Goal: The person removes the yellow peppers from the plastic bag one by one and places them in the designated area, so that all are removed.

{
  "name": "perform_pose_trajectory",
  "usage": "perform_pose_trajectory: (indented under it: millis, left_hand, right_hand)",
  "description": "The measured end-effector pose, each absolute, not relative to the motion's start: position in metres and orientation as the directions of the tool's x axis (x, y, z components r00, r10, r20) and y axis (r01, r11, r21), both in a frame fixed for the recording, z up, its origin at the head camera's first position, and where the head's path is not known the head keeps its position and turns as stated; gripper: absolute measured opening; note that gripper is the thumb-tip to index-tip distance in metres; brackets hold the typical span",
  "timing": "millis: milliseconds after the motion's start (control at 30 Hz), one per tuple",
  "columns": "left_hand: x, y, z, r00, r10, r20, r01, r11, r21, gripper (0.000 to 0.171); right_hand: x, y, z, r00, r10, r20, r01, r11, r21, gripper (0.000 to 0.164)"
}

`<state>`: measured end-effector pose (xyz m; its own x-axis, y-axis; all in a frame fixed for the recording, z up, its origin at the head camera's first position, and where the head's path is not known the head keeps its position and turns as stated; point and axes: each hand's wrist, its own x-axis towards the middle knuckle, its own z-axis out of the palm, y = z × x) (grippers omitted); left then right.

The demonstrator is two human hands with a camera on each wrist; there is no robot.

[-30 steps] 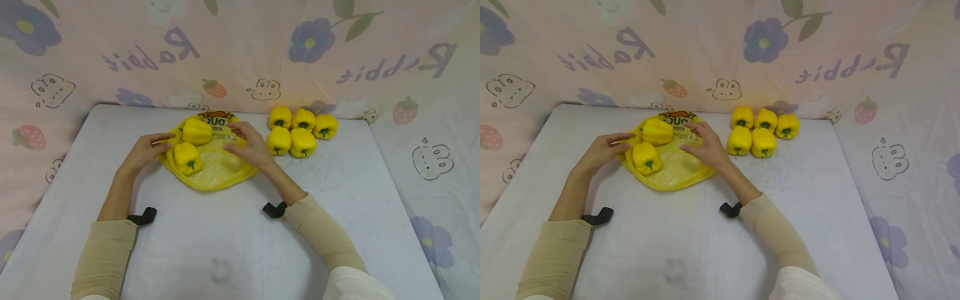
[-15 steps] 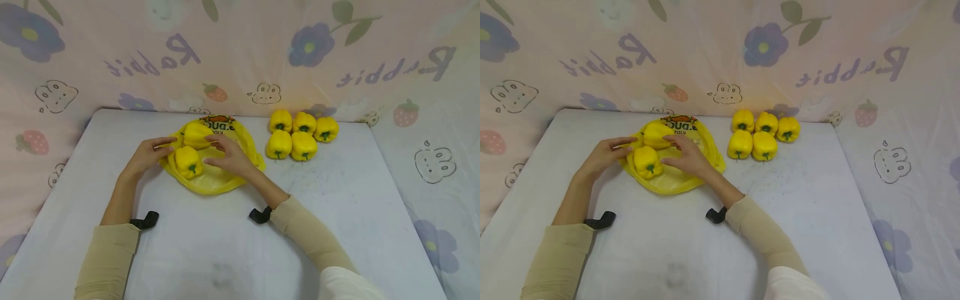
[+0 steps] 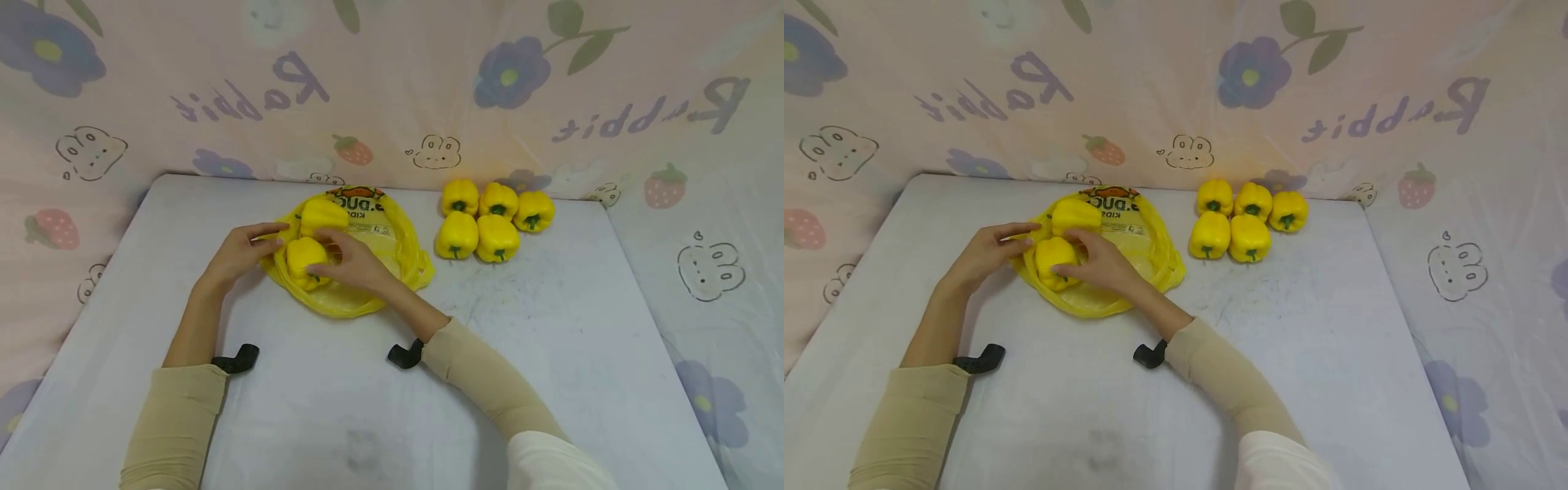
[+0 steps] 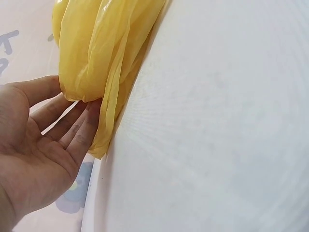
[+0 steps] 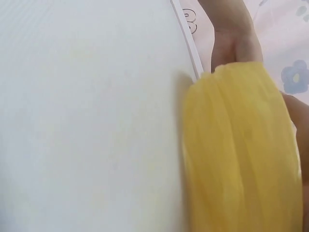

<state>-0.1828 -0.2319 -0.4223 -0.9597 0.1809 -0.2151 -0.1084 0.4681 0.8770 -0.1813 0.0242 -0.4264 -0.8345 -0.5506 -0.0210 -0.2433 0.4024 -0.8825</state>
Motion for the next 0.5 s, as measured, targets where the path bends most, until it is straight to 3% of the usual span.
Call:
perform_pose_trajectory:
  millis: [500]
  left_hand:
    - [-0.184,-0.23,-0.42,-0.954,0.212,-0.213,-0.102,0.44,0.892,0.051]
  right_hand:
    - [-0.175,0.005,-0.424,-0.841,-0.528,-0.118,-0.226,0.54,-0.811,0.09]
